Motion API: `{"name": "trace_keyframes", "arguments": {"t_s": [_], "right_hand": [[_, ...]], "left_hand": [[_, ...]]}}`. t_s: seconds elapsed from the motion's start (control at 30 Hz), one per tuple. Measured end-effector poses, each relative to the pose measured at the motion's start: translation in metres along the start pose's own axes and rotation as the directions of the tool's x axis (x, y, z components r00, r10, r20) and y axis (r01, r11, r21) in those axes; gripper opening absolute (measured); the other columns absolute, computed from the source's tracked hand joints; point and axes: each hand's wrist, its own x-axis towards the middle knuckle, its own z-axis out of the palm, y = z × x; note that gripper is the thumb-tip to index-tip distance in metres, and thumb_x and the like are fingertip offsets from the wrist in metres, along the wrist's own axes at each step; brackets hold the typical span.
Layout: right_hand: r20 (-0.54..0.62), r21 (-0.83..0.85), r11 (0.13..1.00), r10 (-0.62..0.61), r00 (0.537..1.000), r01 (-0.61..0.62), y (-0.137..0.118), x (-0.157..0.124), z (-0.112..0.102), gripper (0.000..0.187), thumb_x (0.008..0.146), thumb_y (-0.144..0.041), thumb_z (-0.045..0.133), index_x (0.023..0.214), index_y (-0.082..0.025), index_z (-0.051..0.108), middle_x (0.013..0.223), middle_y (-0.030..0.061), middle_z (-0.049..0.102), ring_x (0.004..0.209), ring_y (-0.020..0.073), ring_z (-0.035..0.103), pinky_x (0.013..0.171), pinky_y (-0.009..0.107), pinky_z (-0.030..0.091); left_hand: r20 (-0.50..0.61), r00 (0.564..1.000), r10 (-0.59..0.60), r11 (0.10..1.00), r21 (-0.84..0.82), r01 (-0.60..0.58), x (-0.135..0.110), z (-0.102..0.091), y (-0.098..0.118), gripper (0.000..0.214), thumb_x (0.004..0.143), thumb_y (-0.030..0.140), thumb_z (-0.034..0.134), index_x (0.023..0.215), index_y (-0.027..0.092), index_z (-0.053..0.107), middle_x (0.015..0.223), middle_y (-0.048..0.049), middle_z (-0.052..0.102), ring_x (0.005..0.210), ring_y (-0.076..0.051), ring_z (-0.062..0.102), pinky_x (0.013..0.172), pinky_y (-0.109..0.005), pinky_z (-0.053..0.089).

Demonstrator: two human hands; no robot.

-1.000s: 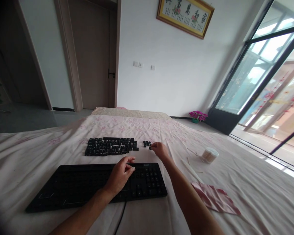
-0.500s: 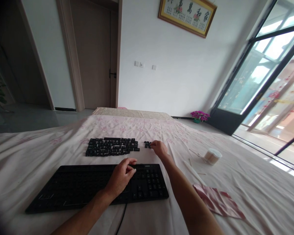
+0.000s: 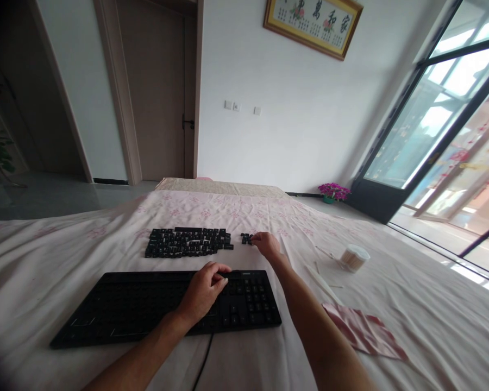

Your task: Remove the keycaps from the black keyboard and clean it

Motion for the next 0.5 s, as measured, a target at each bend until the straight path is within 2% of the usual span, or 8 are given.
{"name": "trace_keyframes", "arguments": {"t_s": [0.23,0.37,0.4,0.43,0.5], "right_hand": [[-0.093,0.108,0.993,-0.032,0.995,0.042,-0.013,-0.014,-0.011,0.019,0.074,-0.036,0.063,0.079,-0.021,0.074,0.072,0.0038,0.071,0.07,0.0181,0.062,0.062,0.025,0.039],[-0.175,0.229,0.968,-0.066,0.982,0.106,-0.032,-0.04,-0.027,0.041,0.086,-0.049,0.047,0.075,-0.017,0.07,0.064,0.0036,0.065,0.057,0.0134,0.055,0.055,0.023,0.038],[-0.2,0.303,0.943,-0.078,0.977,0.137,-0.039,-0.051,-0.032,0.045,0.088,-0.052,0.042,0.078,-0.017,0.07,0.062,0.0024,0.062,0.053,0.0116,0.051,0.052,0.022,0.037],[-0.238,0.454,0.871,-0.085,0.967,0.189,-0.046,-0.062,-0.037,0.046,0.088,-0.053,0.042,0.08,-0.016,0.069,0.057,0.0008,0.057,0.047,0.01,0.045,0.048,0.022,0.034],[-0.264,0.735,0.634,-0.059,0.963,0.241,-0.062,-0.087,-0.044,0.045,0.086,-0.055,0.046,0.078,-0.015,0.066,0.047,-0.0038,0.043,0.04,0.0076,0.033,0.041,0.021,0.024]], "left_hand": [[0.008,1.0,0.006,1.0,0.017,-0.006,0.0,0.0,0.001,0.023,0.074,0.008,0.053,0.09,0.019,0.065,0.094,-0.0014,0.062,0.07,-0.009,0.06,0.076,-0.025,0.048],[0.017,1.0,0.011,1.0,0.016,-0.011,0.0,0.001,-0.001,0.022,0.075,0.009,0.053,0.091,0.019,0.065,0.094,-0.0014,0.062,0.072,-0.01,0.06,0.076,-0.025,0.048],[0.017,1.0,0.012,1.0,0.017,-0.012,0.0,0.001,-0.002,0.023,0.075,0.009,0.053,0.092,0.019,0.064,0.095,-0.0013,0.062,0.073,-0.01,0.06,0.077,-0.025,0.048],[0.017,1.0,0.012,1.0,0.023,-0.012,-0.001,0.001,-0.002,0.023,0.075,0.01,0.052,0.092,0.019,0.064,0.095,-0.0013,0.062,0.074,-0.01,0.06,0.077,-0.025,0.047],[0.023,1.0,0.017,0.999,0.048,-0.018,-0.001,0.002,-0.002,0.024,0.075,0.01,0.052,0.093,0.02,0.064,0.094,-0.0009,0.061,0.074,-0.01,0.06,0.078,-0.026,0.047]]}}
